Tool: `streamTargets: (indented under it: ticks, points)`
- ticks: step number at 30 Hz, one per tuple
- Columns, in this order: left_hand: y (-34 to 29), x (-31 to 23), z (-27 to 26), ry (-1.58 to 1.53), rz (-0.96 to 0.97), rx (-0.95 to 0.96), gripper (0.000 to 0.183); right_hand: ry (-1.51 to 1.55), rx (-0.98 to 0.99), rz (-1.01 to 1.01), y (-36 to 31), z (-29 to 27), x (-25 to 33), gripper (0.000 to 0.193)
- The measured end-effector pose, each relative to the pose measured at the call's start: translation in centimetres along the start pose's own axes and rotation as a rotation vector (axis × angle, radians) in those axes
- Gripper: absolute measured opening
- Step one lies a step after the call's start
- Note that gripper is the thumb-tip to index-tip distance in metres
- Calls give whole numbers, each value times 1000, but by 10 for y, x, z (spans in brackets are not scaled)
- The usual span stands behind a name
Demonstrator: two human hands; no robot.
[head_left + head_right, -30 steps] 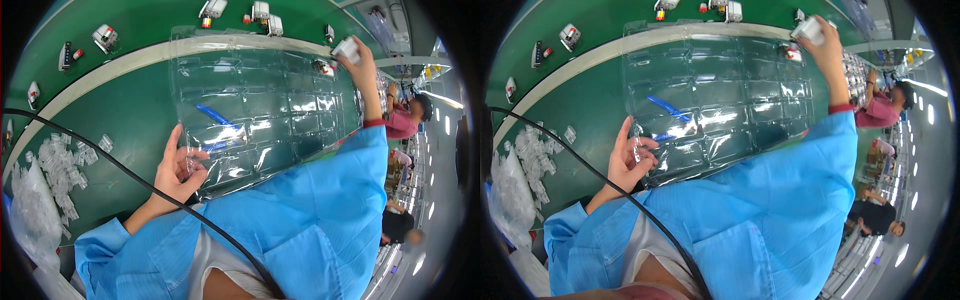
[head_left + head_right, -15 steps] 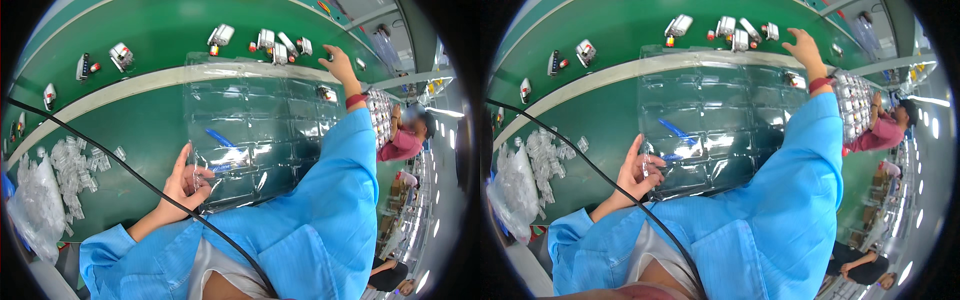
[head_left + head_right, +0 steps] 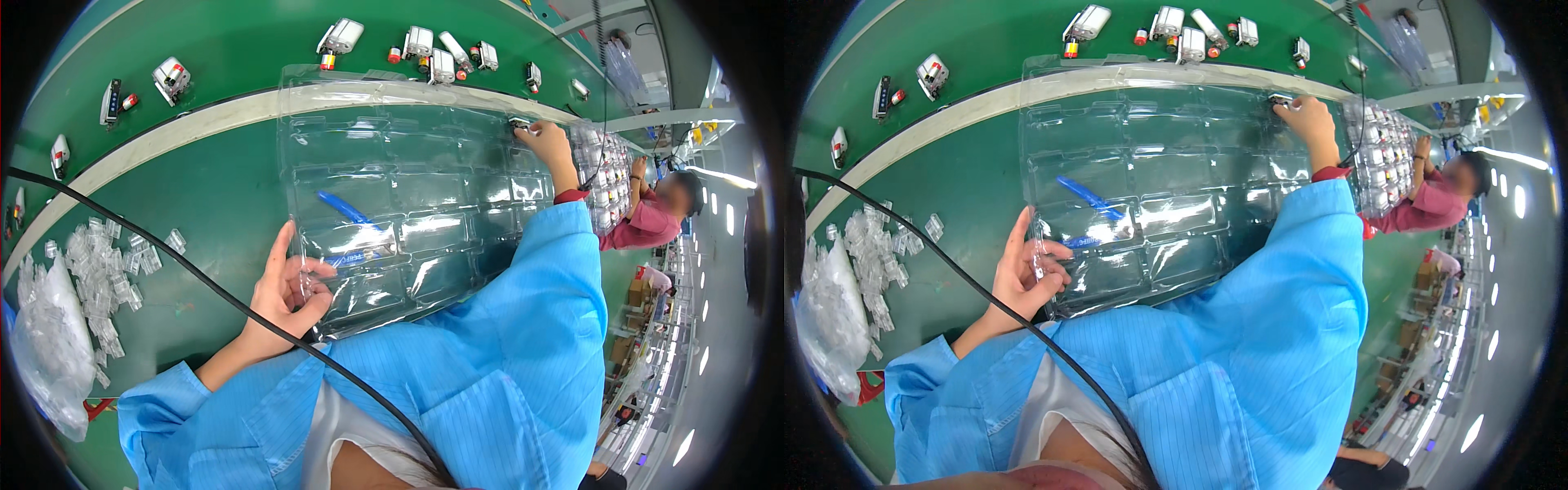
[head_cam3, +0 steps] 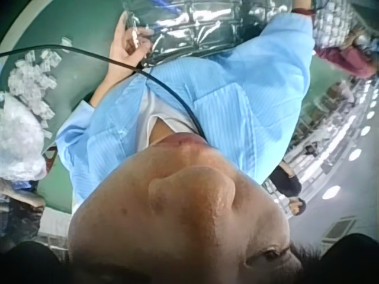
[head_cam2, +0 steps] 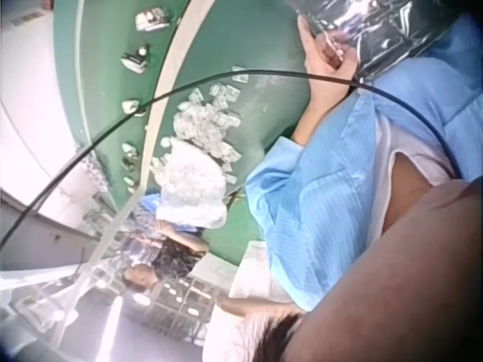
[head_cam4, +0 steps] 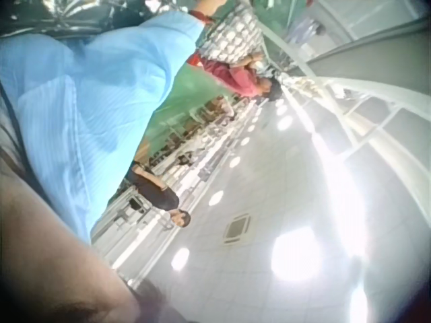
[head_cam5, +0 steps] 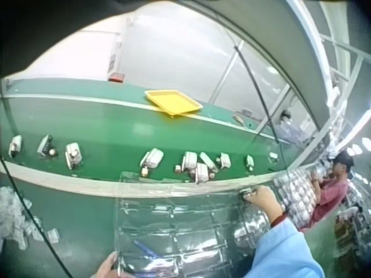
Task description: Assembling small electronic components and placing them into a plastic shipping tray.
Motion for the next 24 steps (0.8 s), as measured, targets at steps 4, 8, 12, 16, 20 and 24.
streamTargets:
  ticks: [4, 8, 12, 16, 20, 24]
  points:
    - [-1, -3, 0, 49, 26, 48, 90, 86, 100, -132, 6, -18, 13, 35]
    - [-1, -2, 0, 17, 12, 60, 91, 354, 96, -47, 24, -82, -7, 23]
    - [-1, -2, -3, -9, -6, 26, 93, 352, -104, -141, 65, -109, 2, 20]
    - [0, -1, -1, -3, -4, 37, 92, 224, -412, -412, 66, -92, 37, 16]
    - [1, -2, 0, -7, 5, 42, 91, 125, -451, -620, 32, -62, 47, 19]
    - [1, -5, 4, -7, 13, 53, 92, 147, -282, -369, -7, -42, -34, 17]
Point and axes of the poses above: each hand's wrist, its own y-axis towards the middle knuckle, its own z-axis out of the palm, x = y × z, the point moved 10 cm from there along y, towards the middle knuckle, and after that the axes turned 8 degrees about x, right-handed, at the moved point
